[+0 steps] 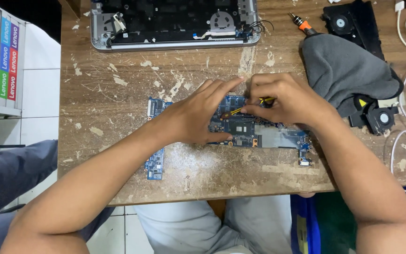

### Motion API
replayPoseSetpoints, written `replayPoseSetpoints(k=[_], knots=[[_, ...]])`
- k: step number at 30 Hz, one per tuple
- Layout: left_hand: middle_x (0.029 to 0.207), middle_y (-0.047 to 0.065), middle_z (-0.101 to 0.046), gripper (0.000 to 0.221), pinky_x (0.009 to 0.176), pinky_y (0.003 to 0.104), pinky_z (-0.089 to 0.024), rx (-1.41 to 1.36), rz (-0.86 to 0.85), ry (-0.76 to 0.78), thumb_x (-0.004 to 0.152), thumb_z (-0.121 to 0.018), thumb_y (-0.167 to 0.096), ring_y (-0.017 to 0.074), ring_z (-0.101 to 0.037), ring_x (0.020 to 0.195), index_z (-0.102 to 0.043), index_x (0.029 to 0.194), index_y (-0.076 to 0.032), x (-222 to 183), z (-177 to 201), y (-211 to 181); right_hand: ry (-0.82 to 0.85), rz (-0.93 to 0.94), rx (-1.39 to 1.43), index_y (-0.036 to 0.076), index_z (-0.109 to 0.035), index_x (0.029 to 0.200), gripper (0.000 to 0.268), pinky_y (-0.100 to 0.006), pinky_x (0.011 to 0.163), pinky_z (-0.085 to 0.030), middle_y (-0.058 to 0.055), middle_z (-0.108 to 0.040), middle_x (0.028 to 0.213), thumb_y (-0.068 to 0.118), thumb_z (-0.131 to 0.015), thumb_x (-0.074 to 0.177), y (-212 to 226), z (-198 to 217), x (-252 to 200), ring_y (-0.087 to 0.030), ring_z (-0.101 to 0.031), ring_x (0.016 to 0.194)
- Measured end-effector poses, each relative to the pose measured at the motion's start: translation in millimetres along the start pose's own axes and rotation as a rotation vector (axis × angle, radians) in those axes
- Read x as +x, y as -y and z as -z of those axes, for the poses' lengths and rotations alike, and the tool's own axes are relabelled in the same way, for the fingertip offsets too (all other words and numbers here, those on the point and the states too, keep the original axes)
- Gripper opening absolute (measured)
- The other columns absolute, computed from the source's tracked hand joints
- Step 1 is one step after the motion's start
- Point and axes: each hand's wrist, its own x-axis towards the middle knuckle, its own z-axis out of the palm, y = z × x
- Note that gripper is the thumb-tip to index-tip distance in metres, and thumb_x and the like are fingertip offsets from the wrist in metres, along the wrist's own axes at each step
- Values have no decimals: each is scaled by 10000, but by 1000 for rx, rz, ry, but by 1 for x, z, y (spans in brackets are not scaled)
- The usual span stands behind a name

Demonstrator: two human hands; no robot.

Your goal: Inspecting and cleaning the RAM interface pins on a laptop motherboard using a small plastic tool.

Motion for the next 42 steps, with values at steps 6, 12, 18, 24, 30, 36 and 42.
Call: replayPoseSetpoints(k=[6, 12, 18, 24, 30, 36, 42], knots=[[1392, 239, -516, 1075, 1067, 470, -465, -25, -37, -19, 753, -887, -252, 359, -503, 1290, -222, 1559, 5, 1, -3, 3, -38, 34, -44, 36, -718, 720, 159, -319, 456, -526, -85, -714, 762, 65, -868, 767, 2, 2, -2, -262, -686, 580], [1384, 249, -518, 1071, 1060, 488, -469, -30, -54, -28, 746, -896, -238, 371, -511, 1283, -235, 1548, 22, 1, 0, 0, -159, 97, -127, 88, -732, 751, 189, -254, 504, -522, -44, -713, 818, 165, -867, 858, -18, -19, -5, -179, -644, 587], [1359, 252, -541, 1065, 1044, 482, -486, -49, -73, -59, 728, -908, -222, 367, -531, 1268, -262, 1535, 33, 2, -3, 3, -204, 70, -115, 97, -672, 719, 257, -324, 534, -498, -25, -699, 784, 187, -865, 862, -18, -4, -13, -236, -651, 620], [1346, 268, -532, 1064, 1057, 500, -478, -52, -116, -83, 738, -912, -214, 391, -522, 1267, -253, 1532, 44, 5, -5, 9, -133, 11, -96, 80, -663, 688, 261, -328, 533, -492, -30, -707, 761, 151, -860, 844, -23, -11, -7, -229, -645, 610], [1326, 280, -537, 1063, 1072, 525, -451, -72, -137, -92, 734, -914, -195, 420, -510, 1273, -255, 1532, 48, 5, -7, 10, -9, 43, -29, 94, -656, 666, 241, -368, 508, -479, -17, -693, 717, 146, -856, 791, -13, -5, -10, -260, -637, 552], [1317, 283, -541, 1045, 1078, 519, -443, -78, -139, -93, 732, -915, -199, 416, -510, 1274, -278, 1515, 73, 6, -9, 10, -106, 57, -58, 91, -649, 695, 254, -327, 509, -470, -17, -667, 712, 127, -859, 833, -12, 4, -13, -223, -621, 556], [1312, 290, -543, 1056, 1089, 530, -426, -92, -133, -93, 714, -917, -156, 418, -517, 1260, -273, 1517, 81, 6, -11, 9, -127, 59, -110, 96, -653, 731, 227, -329, 496, -482, -28, -680, 754, 113, -846, 848, -14, -7, -9, -233, -630, 560]])
